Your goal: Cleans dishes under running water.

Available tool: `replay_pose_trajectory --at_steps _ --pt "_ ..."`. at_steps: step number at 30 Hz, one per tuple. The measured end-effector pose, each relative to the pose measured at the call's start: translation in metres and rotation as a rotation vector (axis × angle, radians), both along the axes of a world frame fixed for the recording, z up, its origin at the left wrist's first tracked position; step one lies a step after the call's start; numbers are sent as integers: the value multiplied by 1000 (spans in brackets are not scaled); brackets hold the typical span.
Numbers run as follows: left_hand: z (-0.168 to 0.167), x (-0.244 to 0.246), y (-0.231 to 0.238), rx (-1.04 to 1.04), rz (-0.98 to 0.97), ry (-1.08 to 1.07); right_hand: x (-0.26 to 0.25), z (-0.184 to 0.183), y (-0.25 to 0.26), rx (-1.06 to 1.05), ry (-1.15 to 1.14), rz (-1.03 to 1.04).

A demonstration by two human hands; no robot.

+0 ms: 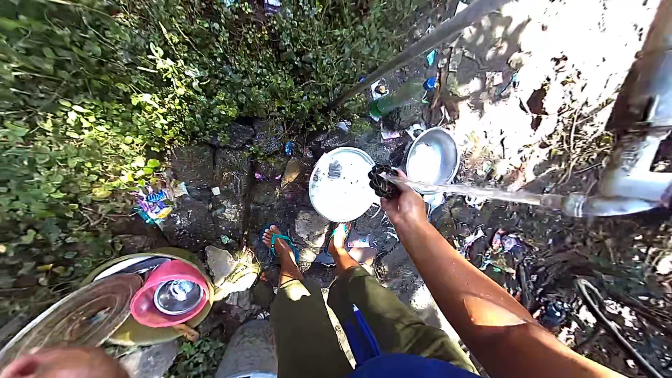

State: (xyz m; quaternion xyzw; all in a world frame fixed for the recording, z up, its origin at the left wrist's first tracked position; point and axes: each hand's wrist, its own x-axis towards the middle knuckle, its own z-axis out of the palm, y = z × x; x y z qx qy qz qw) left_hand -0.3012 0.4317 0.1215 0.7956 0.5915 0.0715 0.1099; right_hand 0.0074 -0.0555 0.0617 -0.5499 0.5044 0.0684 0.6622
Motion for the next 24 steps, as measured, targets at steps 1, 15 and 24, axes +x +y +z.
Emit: replay_pose_trajectory --at_steps 1,15,24 --pt "-11 13 -21 -72 -64 -147 0 2 -2 -4 -15 20" --pt "-59 316 -392 -1730 -459 -410 16 41 -38 -48 5 663" --pt "-73 312 -433 -1716 396 -835 12 67 -63 -490 -372 1182"
